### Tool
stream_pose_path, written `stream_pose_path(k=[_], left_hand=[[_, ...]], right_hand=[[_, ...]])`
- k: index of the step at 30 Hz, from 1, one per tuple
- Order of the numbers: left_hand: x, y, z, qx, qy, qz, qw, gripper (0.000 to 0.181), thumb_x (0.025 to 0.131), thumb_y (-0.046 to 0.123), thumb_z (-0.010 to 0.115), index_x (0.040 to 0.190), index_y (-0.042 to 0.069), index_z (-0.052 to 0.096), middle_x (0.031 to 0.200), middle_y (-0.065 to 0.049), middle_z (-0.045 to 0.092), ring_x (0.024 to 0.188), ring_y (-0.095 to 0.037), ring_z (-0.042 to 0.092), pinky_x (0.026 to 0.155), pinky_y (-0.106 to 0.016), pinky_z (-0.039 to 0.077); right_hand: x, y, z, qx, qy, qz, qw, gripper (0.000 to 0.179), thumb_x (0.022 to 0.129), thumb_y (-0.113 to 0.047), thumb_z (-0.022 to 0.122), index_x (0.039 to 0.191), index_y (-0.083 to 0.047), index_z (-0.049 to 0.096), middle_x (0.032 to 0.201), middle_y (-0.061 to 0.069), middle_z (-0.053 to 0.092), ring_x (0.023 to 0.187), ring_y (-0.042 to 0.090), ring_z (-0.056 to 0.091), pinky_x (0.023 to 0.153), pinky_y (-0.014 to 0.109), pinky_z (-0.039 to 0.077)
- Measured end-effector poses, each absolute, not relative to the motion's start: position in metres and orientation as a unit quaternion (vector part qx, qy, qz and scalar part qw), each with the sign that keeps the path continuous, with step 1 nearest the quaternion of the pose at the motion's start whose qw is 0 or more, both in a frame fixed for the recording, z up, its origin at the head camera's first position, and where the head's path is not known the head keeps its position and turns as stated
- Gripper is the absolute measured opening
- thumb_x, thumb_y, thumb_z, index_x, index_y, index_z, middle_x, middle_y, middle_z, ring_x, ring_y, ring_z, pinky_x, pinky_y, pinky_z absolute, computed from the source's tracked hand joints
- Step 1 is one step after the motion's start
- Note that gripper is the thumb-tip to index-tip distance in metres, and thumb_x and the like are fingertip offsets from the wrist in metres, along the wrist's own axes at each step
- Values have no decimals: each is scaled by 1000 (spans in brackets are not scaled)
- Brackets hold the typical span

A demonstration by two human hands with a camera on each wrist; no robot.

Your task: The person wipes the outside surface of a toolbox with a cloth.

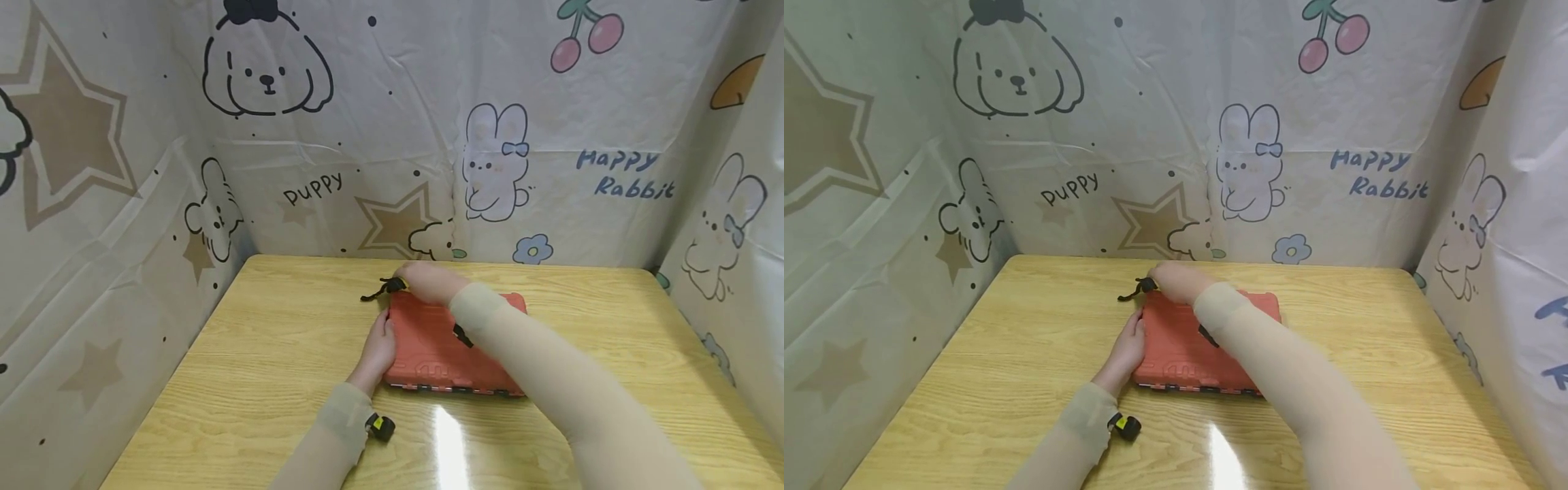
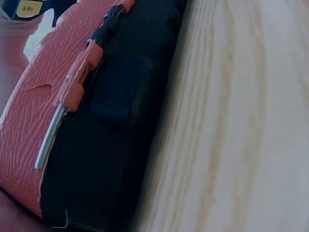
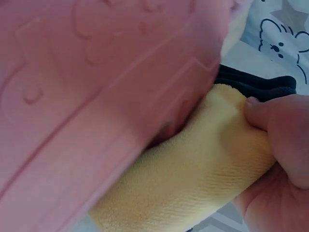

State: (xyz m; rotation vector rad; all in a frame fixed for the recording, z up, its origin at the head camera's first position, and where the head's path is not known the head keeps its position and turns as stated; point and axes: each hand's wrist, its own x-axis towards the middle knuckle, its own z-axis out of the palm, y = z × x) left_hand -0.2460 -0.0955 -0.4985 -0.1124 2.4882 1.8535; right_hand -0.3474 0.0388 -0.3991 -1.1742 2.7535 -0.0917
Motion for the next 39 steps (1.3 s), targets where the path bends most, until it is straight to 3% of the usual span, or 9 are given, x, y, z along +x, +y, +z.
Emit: stream_pose_path(k=[26,39], left_hand=[[-246,-94,-497,-49,791,610,29,50,114,17,26,162,2,28,165,-24,31,154,-41,26,126,-57,23],[-244,-93,-496,-62,797,600,30,50,114,17,27,162,2,28,166,-24,30,155,-42,25,127,-57,22]], right_hand=[[-350,61,-408,-368,925,-37,89,40,104,8,45,139,-2,62,141,17,63,135,32,57,116,44,45],[-350,77,-410,-374,924,-27,69,36,97,7,61,130,-5,67,132,14,68,126,31,63,110,45,50]])
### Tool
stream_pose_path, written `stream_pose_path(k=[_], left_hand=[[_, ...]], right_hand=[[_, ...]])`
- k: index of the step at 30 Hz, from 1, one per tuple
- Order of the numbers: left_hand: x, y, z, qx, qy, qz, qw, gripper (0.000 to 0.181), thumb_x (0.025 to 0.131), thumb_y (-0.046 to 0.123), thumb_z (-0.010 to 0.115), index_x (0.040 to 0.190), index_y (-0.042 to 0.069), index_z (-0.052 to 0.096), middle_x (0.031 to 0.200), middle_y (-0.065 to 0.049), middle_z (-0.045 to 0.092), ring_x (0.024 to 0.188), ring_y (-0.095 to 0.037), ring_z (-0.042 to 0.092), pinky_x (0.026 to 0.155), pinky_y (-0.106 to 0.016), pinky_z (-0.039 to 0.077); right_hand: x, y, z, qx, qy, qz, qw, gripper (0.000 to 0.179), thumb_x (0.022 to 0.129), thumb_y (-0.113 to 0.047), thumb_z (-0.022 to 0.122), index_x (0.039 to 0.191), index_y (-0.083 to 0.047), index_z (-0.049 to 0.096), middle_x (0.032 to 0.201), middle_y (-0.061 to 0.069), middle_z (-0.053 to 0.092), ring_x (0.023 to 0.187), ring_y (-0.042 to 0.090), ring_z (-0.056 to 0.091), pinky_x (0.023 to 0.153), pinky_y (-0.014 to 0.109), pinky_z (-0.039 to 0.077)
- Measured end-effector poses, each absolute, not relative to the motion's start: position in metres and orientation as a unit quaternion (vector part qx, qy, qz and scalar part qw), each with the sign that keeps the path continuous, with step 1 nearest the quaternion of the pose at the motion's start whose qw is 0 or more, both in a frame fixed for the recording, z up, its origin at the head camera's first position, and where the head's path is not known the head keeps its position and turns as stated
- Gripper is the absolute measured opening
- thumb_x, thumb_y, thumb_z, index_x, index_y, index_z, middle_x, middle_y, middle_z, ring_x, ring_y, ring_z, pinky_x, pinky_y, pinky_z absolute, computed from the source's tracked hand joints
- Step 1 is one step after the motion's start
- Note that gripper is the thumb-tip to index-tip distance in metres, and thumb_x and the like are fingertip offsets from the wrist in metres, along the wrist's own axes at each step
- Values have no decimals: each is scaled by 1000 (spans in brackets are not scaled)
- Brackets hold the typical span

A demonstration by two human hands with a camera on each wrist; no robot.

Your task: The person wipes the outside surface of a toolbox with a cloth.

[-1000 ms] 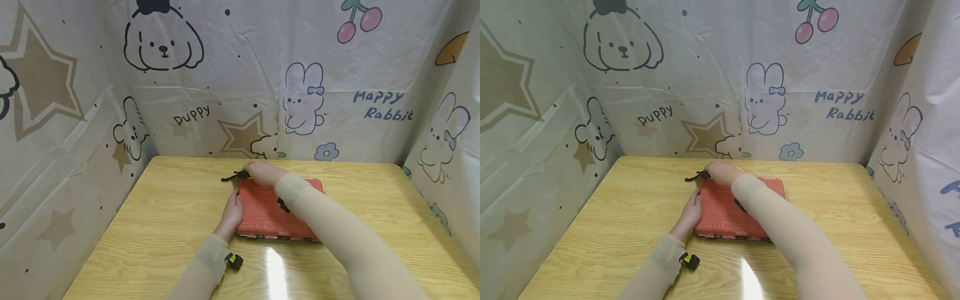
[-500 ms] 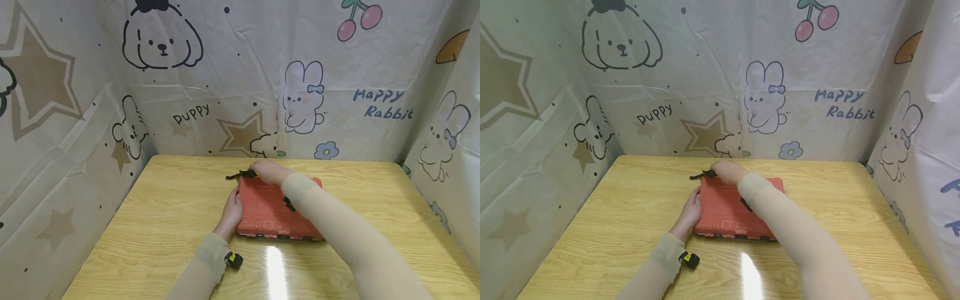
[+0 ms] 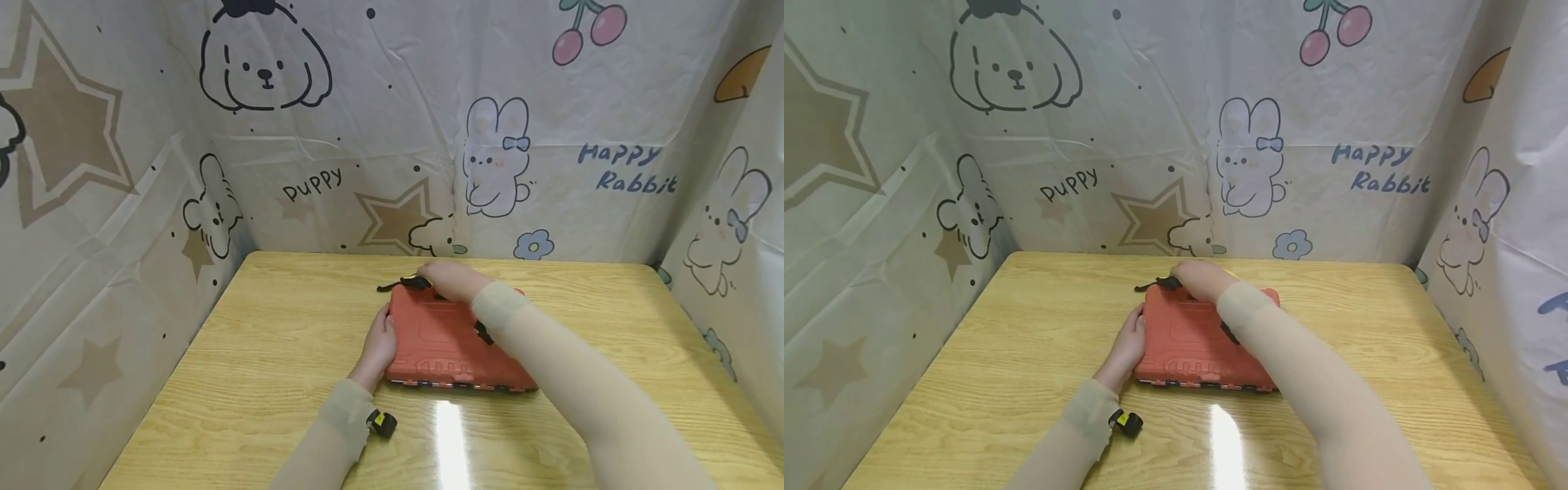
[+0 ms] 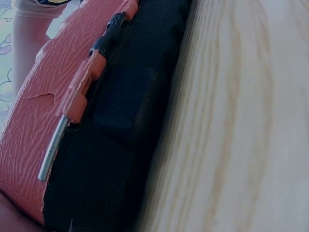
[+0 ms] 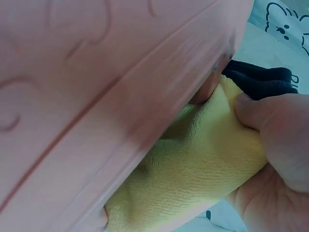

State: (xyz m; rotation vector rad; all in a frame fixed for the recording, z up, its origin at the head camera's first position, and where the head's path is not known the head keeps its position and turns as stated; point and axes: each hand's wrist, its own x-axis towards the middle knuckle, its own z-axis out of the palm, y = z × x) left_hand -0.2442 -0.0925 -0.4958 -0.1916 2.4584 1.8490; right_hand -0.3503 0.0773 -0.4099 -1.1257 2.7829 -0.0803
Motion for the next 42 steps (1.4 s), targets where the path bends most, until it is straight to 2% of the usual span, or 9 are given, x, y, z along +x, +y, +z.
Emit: stream_pose_path(k=[5,9,15,22,26,30,35,42], left_hand=[[-244,-92,-497,-68,794,603,33,51,114,19,27,163,3,26,167,-22,28,155,-41,24,127,-57,22],[-245,-91,-498,-71,789,609,35,51,114,20,27,163,4,26,167,-22,29,155,-41,25,127,-57,22],[-246,-91,-499,-68,789,610,36,51,114,19,26,163,3,26,166,-23,29,155,-42,25,126,-58,23],[-246,-91,-498,-63,787,613,32,50,114,16,27,162,0,27,166,-23,29,155,-40,24,127,-57,21],[-246,-91,-498,-66,789,610,34,51,114,17,26,162,1,27,166,-23,29,155,-40,24,127,-57,21],[-247,-92,-497,-70,790,608,36,51,114,19,26,162,2,26,166,-22,29,155,-40,25,127,-57,22],[-246,-92,-496,-72,791,607,36,51,114,18,26,162,1,26,166,-23,29,155,-40,24,127,-57,21],[-246,-91,-494,-77,792,604,40,51,114,19,26,162,2,27,167,-22,29,156,-40,23,128,-56,20]], right_hand=[[-351,83,-413,-389,920,-8,44,31,95,-2,71,125,-5,69,124,14,71,119,30,66,105,44,53],[-350,88,-414,-399,917,-4,30,26,96,-7,73,122,-6,70,120,13,72,116,29,68,103,44,55],[-347,96,-409,-385,922,-5,37,13,102,-6,62,112,-9,70,114,10,73,110,28,69,99,43,55],[-347,110,-406,-374,926,17,43,18,101,1,56,102,-11,69,102,6,73,94,22,66,88,41,56],[-347,119,-406,-359,932,22,46,20,101,0,55,96,-13,68,97,3,71,87,19,62,85,40,55],[-348,130,-409,-346,937,21,39,18,102,-5,54,96,-15,68,96,2,70,89,20,63,89,41,56],[-351,142,-413,-338,940,9,47,20,102,-4,54,104,-13,72,105,6,75,100,24,69,97,44,56],[-350,153,-413,-328,943,0,53,20,101,-3,57,100,-15,72,101,5,74,96,24,69,94,45,57]])
